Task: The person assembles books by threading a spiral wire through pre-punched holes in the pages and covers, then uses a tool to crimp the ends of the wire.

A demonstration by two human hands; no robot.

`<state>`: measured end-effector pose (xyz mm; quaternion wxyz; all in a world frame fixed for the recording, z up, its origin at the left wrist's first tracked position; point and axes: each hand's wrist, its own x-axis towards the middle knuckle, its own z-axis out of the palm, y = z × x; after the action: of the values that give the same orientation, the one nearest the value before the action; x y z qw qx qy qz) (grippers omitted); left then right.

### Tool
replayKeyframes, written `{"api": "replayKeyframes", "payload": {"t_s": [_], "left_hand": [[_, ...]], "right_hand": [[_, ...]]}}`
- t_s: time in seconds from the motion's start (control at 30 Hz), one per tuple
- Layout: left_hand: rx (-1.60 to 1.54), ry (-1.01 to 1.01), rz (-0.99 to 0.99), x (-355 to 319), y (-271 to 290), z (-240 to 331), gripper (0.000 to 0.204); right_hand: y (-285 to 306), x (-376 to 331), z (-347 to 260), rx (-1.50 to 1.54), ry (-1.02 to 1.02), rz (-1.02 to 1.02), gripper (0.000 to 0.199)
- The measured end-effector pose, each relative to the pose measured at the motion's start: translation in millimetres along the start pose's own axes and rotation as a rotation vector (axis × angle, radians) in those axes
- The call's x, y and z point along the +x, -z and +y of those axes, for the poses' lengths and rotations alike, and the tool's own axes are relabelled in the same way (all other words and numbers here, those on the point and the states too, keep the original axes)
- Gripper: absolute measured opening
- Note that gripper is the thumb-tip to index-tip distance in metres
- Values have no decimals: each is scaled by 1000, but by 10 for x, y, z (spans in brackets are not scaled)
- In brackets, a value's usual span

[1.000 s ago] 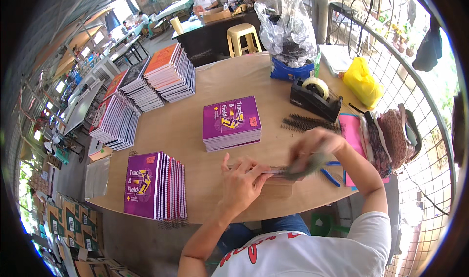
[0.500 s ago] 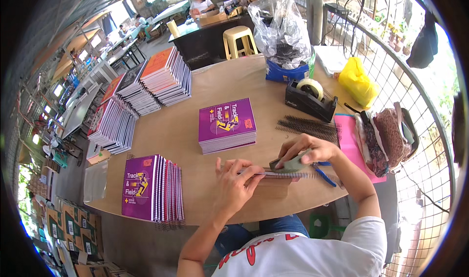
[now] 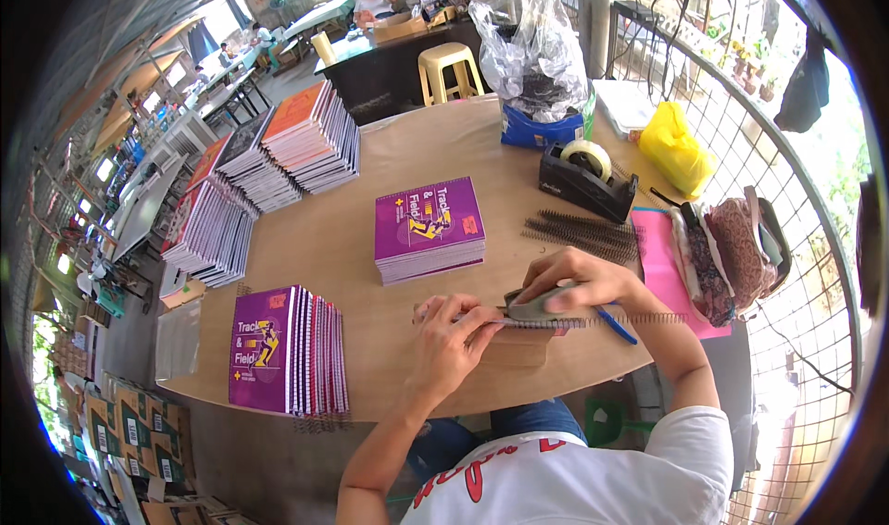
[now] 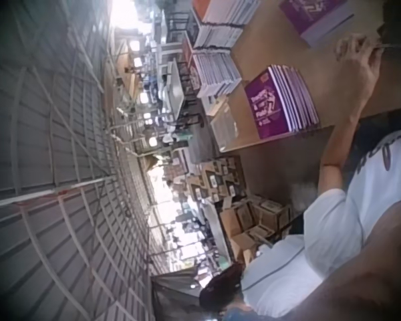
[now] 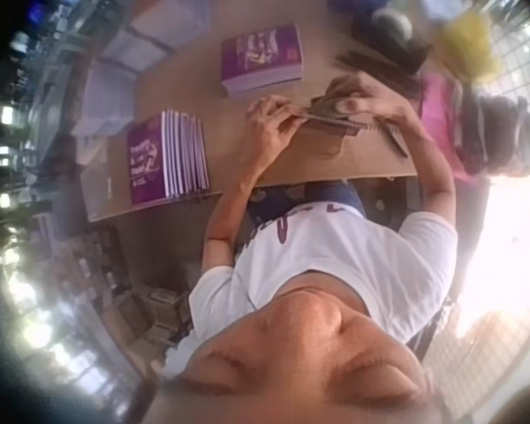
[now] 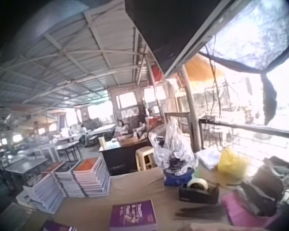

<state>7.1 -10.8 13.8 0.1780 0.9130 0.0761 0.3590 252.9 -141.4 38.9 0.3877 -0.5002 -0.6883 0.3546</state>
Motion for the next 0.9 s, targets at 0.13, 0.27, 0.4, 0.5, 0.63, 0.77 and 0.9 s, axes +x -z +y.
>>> {"api": "replayKeyframes", "payload": {"t_s": [0.13,0.27,0.4,0.5,0.63,0.77,0.9], "left_hand": [[-3,6,-16,16,20,5,17],[-37,8,3,0,34,-37,18],[-73,31,12,2,112,-43,19],[-85,42,13,-2,142,-42,20],[-112,77,24,-45,167,-139,21],[-132,111,-1,-37,176,-141,20],[-156,107,16,-61,175,-146,19]], "right_hand": [[48,-25,-38,-140,-220,122,56],[-66,34,-74,-181,-94,38,57],[11,0,49,-9,-102,123,58],[-60,122,-90,-141,-133,60,57],[-33,142,-17,-40,-16,57,54],[-124,170,-81,-348,-159,39,55],[-110,196,-75,-122,-4,94,54]]}}
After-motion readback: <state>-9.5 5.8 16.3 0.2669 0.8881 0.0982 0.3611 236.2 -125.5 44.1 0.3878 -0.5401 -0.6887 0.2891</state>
